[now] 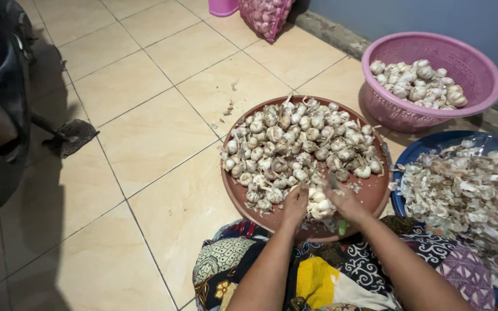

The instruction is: The person sits on the floor trimming garlic bulbs, using a small knife to cut roots and stems off each bulb by hand. They place trimmed bulbs back on the large tray and drop discarded skins and root trimmings into a blue basin beside them, taking untrimmed bulbs from a pink basket.

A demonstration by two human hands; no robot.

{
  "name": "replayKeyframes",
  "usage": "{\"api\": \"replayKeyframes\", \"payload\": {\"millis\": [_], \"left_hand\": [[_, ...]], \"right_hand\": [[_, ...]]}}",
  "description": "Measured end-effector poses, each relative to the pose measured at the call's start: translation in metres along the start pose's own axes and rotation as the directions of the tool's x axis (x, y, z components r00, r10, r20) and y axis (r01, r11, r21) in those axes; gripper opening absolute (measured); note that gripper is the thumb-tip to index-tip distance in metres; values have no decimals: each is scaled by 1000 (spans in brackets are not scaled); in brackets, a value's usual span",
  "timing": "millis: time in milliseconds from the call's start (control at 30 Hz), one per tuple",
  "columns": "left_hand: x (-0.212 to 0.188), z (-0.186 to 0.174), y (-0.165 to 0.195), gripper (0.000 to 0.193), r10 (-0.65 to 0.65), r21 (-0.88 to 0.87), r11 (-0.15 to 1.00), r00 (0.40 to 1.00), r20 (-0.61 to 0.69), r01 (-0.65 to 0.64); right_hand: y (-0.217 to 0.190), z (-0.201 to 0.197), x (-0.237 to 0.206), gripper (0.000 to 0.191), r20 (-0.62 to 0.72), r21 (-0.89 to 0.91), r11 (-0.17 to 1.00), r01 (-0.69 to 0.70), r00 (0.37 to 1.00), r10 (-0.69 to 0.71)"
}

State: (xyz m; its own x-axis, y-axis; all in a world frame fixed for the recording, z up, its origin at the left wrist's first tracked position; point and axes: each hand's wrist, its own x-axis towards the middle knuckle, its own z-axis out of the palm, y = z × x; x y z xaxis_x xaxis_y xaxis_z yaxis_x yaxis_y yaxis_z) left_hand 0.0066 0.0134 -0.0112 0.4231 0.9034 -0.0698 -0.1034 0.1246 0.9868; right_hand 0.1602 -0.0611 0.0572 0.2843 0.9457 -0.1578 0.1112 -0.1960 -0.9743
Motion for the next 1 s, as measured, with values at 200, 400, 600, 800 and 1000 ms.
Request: {"api": "replayKeyframes", "payload": {"millis": [200, 400, 600, 800, 1000], "left_hand": [[-15, 3, 24, 57, -61, 138, 989, 991, 119, 45], [-18, 6, 31, 78, -2, 104, 995, 989, 150, -13], [-16, 7, 34, 62, -124, -421, 888, 977, 174, 187], [-16, 8, 50, 67, -350, -610, 724, 934, 78, 322], [-15, 4, 28, 54, -421, -488, 721, 871, 253, 491]], "right_hand": [[-12, -8, 1, 43, 16, -339, 925, 172, 984, -177], [-21, 7, -5, 34, 7, 85, 996, 29, 1000, -30], [-13, -9, 11, 50, -138, 178, 983, -39, 988, 64], [-11, -17, 2, 96, -17, -246, 961, 127, 991, -135], [-34, 25, -26, 32, 84, -337, 820, 462, 883, -463]]}}
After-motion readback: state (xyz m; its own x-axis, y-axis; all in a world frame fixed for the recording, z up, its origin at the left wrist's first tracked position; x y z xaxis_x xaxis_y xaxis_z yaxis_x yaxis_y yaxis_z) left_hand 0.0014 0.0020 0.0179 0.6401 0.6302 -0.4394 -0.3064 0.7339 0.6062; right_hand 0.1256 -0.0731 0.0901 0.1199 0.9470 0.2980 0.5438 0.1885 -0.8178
